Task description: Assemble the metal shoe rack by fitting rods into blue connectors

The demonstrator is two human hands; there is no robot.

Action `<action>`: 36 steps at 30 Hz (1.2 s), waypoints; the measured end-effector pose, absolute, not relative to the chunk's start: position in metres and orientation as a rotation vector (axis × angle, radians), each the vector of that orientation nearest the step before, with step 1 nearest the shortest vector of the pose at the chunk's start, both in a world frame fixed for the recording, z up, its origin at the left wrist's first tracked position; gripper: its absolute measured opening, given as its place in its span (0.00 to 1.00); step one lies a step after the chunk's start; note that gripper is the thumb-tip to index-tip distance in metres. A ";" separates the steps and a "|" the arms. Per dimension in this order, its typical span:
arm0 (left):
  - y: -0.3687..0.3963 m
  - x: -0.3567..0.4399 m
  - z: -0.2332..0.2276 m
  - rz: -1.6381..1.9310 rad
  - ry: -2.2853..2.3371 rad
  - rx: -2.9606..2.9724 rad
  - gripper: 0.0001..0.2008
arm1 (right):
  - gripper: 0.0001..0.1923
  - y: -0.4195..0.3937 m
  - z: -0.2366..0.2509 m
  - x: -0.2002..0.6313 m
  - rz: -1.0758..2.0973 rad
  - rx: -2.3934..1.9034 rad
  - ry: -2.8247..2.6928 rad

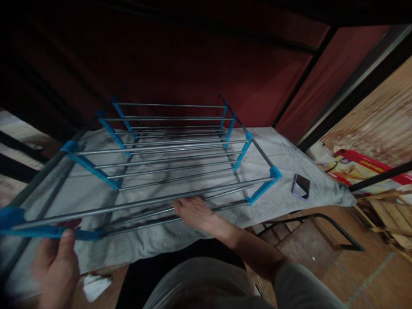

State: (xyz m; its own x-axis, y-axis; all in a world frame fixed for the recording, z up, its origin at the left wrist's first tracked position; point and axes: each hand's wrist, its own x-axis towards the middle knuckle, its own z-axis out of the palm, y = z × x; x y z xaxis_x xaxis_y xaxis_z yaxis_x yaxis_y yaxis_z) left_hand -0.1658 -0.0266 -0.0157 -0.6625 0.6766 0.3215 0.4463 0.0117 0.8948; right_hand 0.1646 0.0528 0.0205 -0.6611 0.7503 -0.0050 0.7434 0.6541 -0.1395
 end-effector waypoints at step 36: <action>-0.045 -0.179 -0.027 1.645 1.759 1.040 0.26 | 0.15 0.026 0.002 0.199 0.075 -1.044 -2.570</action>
